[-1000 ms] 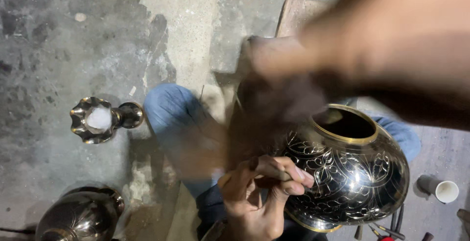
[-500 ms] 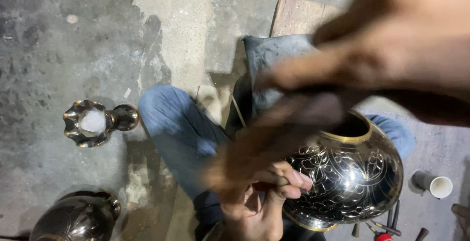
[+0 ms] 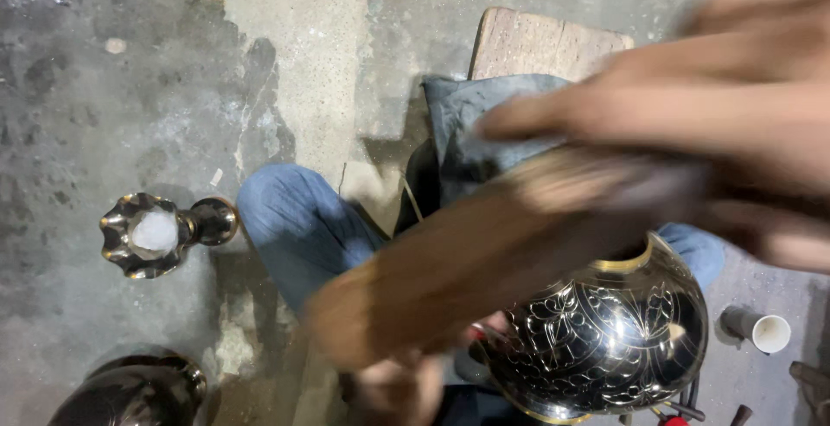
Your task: The person sits cross-legged on the floor and uses a chisel and hammer to engrave intricate patterns onto a metal vase. They repeatedly strike the chisel to create detailed designs on the vase's surface.
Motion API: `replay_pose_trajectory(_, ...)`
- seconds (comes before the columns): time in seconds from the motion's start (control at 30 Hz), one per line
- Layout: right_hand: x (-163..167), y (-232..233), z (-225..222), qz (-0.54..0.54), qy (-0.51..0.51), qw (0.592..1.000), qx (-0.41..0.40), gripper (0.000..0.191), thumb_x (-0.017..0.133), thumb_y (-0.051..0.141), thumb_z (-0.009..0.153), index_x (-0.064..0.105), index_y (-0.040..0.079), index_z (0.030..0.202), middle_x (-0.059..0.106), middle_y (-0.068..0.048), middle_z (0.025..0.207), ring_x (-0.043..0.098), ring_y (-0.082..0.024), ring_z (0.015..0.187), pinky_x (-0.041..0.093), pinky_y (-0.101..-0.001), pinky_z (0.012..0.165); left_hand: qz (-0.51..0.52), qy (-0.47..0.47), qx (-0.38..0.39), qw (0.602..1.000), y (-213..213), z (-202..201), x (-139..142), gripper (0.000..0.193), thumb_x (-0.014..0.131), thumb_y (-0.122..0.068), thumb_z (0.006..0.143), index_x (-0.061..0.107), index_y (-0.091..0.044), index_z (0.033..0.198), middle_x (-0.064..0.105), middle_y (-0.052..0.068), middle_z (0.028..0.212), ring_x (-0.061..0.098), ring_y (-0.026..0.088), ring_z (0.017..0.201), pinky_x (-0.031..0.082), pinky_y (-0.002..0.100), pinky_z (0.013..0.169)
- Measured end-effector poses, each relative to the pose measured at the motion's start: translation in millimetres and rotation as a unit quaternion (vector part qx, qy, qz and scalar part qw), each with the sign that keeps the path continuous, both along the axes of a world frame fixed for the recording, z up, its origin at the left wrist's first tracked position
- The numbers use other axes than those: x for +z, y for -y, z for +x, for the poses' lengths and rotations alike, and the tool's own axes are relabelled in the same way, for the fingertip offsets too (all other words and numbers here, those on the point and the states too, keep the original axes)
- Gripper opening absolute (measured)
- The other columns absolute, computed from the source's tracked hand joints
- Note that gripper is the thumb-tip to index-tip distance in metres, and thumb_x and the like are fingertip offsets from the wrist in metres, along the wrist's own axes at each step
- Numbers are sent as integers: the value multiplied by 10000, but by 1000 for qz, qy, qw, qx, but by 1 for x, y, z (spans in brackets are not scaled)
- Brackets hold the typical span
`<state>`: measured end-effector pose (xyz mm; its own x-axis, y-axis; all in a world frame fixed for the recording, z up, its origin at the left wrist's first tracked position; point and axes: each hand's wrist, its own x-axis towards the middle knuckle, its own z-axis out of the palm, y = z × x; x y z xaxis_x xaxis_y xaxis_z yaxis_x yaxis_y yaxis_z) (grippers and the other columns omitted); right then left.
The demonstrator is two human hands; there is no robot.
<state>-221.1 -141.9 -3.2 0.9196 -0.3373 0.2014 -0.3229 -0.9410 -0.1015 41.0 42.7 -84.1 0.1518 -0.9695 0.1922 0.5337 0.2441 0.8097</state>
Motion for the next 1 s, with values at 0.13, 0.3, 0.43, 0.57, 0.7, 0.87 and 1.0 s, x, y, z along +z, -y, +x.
replay_pose_trajectory(0.13, -74, -51, -78, 193, 219, 895, -338, 302, 622, 196, 955, 561, 212, 1251, 662, -4, 931, 615, -133, 695, 519, -322, 677, 80, 5, 58, 995, 11, 41, -24, 296, 692, -44, 979, 520, -3, 1217, 708, 155, 1028, 726, 304, 955, 645, 480, 863)
replay_pose_trajectory(0.3, -157, -144, -121, 251, 488, 559, -622, 185, 642, 111, 1030, 546, 115, 1189, 596, 10, 896, 558, -105, 694, 494, -285, 687, 208, 9, 130, 969, 16, 56, -52, 296, 696, -57, 963, 500, -29, 1183, 676, 134, 1003, 710, 264, 925, 627, 451, 877)
replay_pose_trajectory(0.43, -199, -220, -135, 290, 637, 402, -590, 269, 688, 1, 1020, 523, 56, 1224, 601, -25, 920, 577, -115, 707, 565, -315, 745, 210, 11, 124, 970, 16, 43, -61, 277, 684, -30, 986, 489, -12, 1182, 654, 139, 1028, 698, 249, 959, 617, 435, 908)
replay_pose_trajectory(0.57, -197, -250, -128, 309, 672, 350, -575, 273, 704, -13, 1047, 518, -15, 1247, 591, -75, 936, 621, -158, 749, 625, -402, 819, 172, 47, 106, 978, 17, 18, -44, 265, 647, -13, 987, 481, -14, 1194, 647, 137, 1061, 709, 249, 1007, 624, 428, 938)
replay_pose_trajectory(0.7, -155, -239, -105, 348, 665, 408, -519, 314, 695, 17, 1037, 521, -62, 1285, 631, -128, 1042, 718, -237, 932, 612, -405, 854, 65, 14, 54, 996, 24, -18, -21, 292, 637, -19, 1002, 460, -17, 1234, 642, 161, 1080, 703, 277, 1006, 630, 466, 921)
replay_pose_trajectory(0.87, -110, -222, -81, 445, 622, 472, -438, 369, 677, 150, 948, 514, -33, 1223, 707, -245, 1144, 745, -272, 1036, 607, -383, 904, 14, -21, 50, 998, 27, -53, -4, 295, 642, -14, 1021, 454, -26, 1248, 620, 157, 1128, 685, 271, 1055, 623, 466, 970)
replay_pose_trajectory(1.0, -100, -217, -73, 510, 596, 499, -368, 422, 711, 193, 943, 543, -48, 1245, 707, -209, 1155, 686, -228, 1059, 569, -346, 922, 14, -23, 61, 998, 26, -65, -1, 279, 639, -22, 1024, 462, -27, 1239, 619, 163, 1116, 687, 278, 1052, 622, 465, 974)
